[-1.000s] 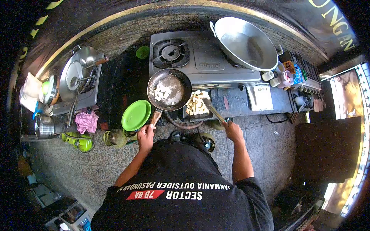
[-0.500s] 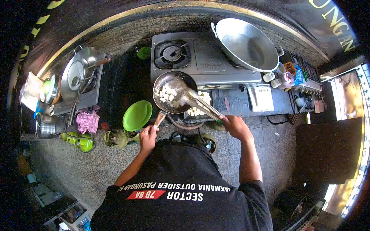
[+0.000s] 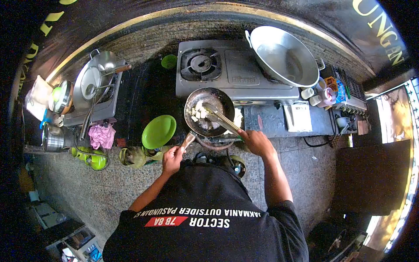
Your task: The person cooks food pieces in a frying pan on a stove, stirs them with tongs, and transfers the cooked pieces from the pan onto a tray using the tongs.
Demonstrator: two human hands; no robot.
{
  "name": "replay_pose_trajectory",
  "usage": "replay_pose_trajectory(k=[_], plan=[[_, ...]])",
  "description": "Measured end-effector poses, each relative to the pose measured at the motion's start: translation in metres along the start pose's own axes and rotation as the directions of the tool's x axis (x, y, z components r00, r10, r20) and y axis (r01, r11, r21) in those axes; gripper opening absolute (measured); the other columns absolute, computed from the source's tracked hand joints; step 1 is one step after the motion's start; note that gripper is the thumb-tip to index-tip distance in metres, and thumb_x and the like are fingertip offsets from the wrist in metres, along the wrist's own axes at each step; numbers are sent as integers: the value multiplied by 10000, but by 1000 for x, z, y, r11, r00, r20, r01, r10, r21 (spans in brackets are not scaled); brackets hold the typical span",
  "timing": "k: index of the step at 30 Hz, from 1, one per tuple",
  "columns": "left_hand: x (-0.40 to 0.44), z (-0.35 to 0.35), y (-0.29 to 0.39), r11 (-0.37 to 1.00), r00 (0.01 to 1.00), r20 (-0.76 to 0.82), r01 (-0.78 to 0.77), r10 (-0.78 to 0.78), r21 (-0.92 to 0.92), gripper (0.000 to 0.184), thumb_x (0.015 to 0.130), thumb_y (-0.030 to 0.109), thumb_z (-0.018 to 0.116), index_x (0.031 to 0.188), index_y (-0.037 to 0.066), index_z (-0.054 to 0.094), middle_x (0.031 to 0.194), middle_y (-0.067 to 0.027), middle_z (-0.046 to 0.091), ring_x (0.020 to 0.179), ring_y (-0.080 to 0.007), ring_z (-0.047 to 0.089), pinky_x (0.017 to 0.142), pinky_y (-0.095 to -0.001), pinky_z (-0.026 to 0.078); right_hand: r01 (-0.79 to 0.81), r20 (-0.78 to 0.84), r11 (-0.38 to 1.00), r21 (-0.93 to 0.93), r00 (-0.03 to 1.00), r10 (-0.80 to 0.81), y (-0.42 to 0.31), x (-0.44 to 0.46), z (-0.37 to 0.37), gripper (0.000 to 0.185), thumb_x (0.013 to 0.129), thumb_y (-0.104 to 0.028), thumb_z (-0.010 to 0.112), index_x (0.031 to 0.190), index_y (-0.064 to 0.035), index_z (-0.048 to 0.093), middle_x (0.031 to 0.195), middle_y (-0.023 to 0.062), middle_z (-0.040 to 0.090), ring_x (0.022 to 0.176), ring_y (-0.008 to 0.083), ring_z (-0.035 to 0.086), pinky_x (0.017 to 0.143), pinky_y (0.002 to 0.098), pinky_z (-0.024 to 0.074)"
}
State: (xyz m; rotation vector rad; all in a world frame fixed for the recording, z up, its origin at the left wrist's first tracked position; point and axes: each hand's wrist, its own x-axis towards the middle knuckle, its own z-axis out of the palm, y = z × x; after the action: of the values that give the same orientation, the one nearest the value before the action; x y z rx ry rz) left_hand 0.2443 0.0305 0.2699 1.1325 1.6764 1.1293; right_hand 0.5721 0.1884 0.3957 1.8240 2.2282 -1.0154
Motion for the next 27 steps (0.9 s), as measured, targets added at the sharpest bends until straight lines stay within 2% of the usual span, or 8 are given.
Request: replay_pose_trajectory(k=[13,15,16,18,22,24,25,27], plan=[[-3,0,-8,1000,997,81,-20,19,15,316,1054,292,620,917,25,718,656,66,521,592,-37,460,551,-256,375,80,-95,997,-13,992,-81,4,22,35,585,1072,-534,430,1023,-19,705,1006,289,717,1013,501,664,883,598,501],[-3,-1,-8,999,998,69,-11,7,50,316,1041,283,627,917,10,728,623,-21,568,570,-106,518,552,-325,418,63,-103,998,-32,993,-66,3,20,36,560,1062,-534,454,1028,-37,710,1002,282,720,996,496,671,873,593,508],[-3,-1,-8,999,998,69,-9,6,50,316,1041,283,627,917,10,728,623,-21,568,570,-106,518,552,-325,418,63,-101,997,-32,993,-66,3,19,37,560,1062,-534,454,1028,-37,710,1002,282,720,996,496,671,873,593,508],[-3,-2,-7,1000,997,75,-17,15,26,319,1056,288,613,917,21,719,651,53,526,593,-42,467,554,-262,384,69,-91,998,-16,993,-70,5,17,38,543,1053,-534,482,1029,-42,711,982,277,722,983,494,673,866,591,509],[-3,0,5,997,997,-1,-73,73,36,319,1055,288,614,917,19,717,647,50,520,591,-43,463,552,-259,381,68,-107,997,24,992,-65,13,12,37,519,1048,-521,507,1029,-44,710,980,272,723,981,489,673,854,583,508],[-3,-3,10,1000,1000,-18,-5,5,25,330,1040,288,629,925,-6,725,665,-22,615,606,-82,523,581,-295,425,11,-94,995,95,996,-2,20,10,35,500,1048,-505,521,1033,-41,705,967,270,721,983,485,672,835,567,509],[-1,-5,11,1000,1000,-17,-5,5,24,330,1040,288,629,925,-6,725,665,-22,615,606,-82,523,581,-295,425,10,-94,995,95,996,-1,22,8,32,500,1048,-505,521,1033,-41,705,967,270,721,983,485,672,835,567,509],[0,-8,12,994,994,-33,103,-102,30,334,1042,290,629,933,-12,724,669,-9,614,607,-71,504,578,-282,413,2,-154,986,165,988,24,28,2,28,492,1048,-493,529,1021,-32,698,940,273,713,965,487,671,813,556,502]])
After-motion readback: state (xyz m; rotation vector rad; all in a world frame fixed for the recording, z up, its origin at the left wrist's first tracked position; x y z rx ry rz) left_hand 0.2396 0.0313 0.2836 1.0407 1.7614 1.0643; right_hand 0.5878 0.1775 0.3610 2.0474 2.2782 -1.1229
